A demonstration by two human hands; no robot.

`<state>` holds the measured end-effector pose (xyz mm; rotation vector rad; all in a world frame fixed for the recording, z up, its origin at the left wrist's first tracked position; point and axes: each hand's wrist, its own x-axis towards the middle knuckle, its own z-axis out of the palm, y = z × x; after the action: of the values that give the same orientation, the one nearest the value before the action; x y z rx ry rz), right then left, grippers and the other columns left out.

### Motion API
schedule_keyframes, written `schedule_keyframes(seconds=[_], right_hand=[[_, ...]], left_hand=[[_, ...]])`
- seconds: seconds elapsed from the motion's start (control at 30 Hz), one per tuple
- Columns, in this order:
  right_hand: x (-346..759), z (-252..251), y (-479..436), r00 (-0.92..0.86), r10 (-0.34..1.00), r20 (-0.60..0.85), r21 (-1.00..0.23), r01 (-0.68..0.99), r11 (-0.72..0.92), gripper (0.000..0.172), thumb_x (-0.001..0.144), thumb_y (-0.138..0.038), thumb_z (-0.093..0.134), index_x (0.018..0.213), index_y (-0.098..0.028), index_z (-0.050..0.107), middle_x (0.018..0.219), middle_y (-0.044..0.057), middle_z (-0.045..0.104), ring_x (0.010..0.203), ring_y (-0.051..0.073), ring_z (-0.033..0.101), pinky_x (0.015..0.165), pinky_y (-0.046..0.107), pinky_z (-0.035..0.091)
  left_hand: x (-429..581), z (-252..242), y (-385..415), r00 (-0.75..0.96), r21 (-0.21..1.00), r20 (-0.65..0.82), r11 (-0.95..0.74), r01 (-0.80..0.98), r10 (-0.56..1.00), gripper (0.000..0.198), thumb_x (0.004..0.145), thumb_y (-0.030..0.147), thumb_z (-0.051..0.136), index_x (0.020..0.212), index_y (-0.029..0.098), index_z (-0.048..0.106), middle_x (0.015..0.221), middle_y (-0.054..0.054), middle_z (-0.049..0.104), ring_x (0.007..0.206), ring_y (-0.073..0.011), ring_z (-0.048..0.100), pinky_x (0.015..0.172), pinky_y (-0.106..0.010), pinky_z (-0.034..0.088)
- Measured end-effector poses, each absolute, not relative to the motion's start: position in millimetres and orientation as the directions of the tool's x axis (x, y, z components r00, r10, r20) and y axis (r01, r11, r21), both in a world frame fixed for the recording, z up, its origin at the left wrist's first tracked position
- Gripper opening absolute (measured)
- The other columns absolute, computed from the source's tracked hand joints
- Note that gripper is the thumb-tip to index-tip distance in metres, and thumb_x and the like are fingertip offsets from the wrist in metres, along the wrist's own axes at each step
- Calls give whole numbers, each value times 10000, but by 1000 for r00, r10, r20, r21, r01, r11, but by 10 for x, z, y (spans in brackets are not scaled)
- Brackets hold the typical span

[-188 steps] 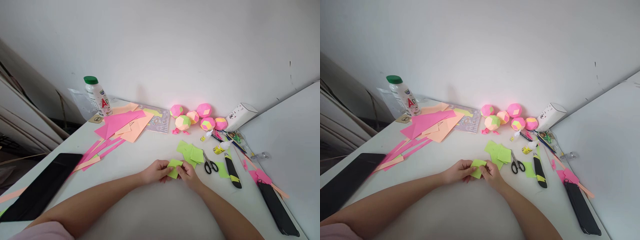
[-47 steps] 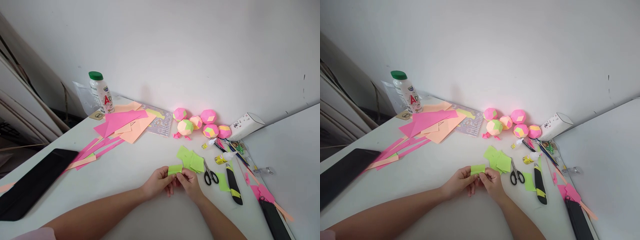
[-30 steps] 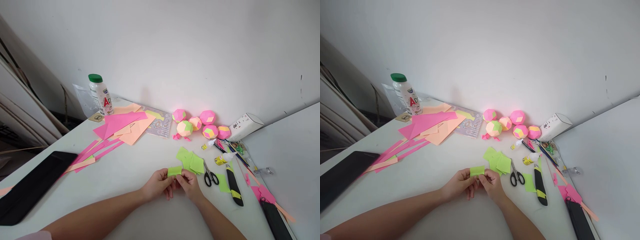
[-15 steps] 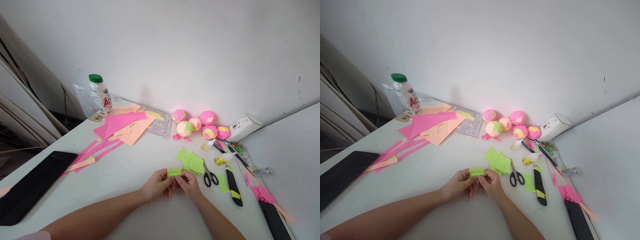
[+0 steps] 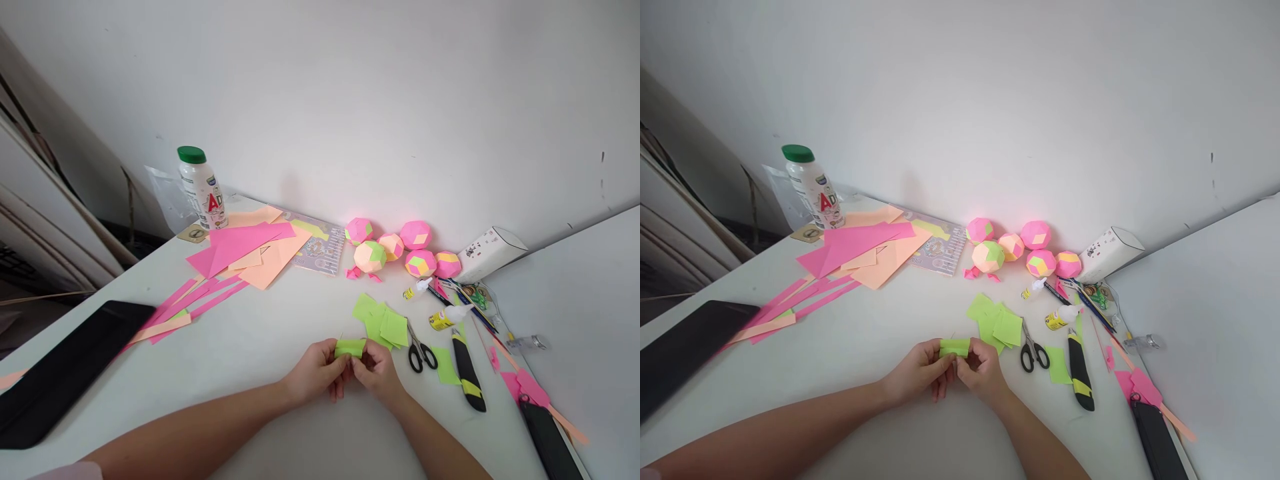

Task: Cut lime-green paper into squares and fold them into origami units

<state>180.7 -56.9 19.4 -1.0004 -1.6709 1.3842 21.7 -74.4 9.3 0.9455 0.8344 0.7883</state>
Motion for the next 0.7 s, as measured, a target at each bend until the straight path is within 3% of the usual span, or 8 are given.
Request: schedule_keyframes(seconds=[0.33, 0.53, 0.7], right_hand=[[1802, 234, -594, -447, 893, 46, -981, 150, 125, 22, 708, -183, 533, 693, -185, 548, 646, 3, 505, 603, 153, 491, 546, 264, 413], [1899, 163, -572, -493, 870, -9, -1000, 1, -10, 41, 745, -219, 532, 719, -191, 516, 635, -12, 502, 565, 141, 493, 548, 266, 412], [1914, 110, -548, -425, 904, 37, -991, -131, -21, 203, 833, -329, 519, 696, -208, 431, 667, -22, 488, 528, 127, 502, 525, 259, 401]], left_hand=[[190, 178, -736, 541, 897, -247, 401, -188, 804, 267, 796, 428, 559, 774, 174, 479, 514, 48, 546, 354, -91, 510, 340, -195, 397], [180, 181, -716, 536, 879, -238, 414, -236, 810, 293, 787, 446, 567, 762, 161, 506, 496, 43, 549, 329, -83, 492, 320, -183, 370], [179, 138, -700, 491, 860, -251, 425, -283, 834, 332, 780, 486, 565, 783, 164, 487, 517, 38, 563, 330, -87, 501, 316, -185, 375]])
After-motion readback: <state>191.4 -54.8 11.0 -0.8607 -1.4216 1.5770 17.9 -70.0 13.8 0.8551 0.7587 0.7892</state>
